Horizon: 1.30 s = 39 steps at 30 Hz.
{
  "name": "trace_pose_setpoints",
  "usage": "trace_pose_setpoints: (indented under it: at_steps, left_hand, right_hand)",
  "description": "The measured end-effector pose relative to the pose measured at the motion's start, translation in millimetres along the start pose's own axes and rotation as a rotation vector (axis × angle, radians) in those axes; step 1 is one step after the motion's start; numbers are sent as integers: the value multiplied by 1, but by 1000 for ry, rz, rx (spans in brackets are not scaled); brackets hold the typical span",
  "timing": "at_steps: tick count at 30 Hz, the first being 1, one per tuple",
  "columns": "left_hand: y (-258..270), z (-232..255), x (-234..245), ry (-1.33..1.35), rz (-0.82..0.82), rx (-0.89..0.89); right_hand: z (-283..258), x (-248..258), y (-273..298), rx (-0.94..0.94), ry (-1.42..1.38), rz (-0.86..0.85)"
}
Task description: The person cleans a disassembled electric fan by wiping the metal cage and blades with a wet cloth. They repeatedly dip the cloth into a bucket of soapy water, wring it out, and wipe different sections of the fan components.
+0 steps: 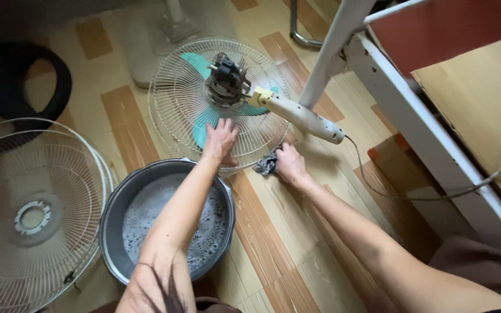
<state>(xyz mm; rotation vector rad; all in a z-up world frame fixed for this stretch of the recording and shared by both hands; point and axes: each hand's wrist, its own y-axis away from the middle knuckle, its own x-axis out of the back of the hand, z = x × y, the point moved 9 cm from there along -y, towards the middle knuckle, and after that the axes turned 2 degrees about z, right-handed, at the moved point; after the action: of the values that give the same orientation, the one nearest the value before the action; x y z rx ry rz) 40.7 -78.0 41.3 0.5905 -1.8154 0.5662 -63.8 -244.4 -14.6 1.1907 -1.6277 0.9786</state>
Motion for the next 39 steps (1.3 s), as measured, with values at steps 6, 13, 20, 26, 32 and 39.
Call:
trace_pose_setpoints:
  at_steps: [6, 13, 20, 26, 32, 39]
  left_hand:
    - [-3, 4, -53, -8, -12, 34]
    - [-7, 3, -58, -151, 455, 66]
    - [-18, 3, -60, 11, 152, 33]
    - [-18, 16, -74, -91, 226, 167]
    - [-12, 28, -81, -134, 195, 225]
    - [-5, 21, -75, -82, 224, 176]
  right_hand:
    - [-31, 44, -32, 36, -209, 254]
    - [-96, 36, -6, 395, -192, 397]
    - [-64, 17, 43, 372, -192, 264]
    - [-60, 34, 25, 305, -255, 222]
    - [-87, 65, 10, 418, -262, 357]
    - [-92, 45, -61, 306, -185, 333]
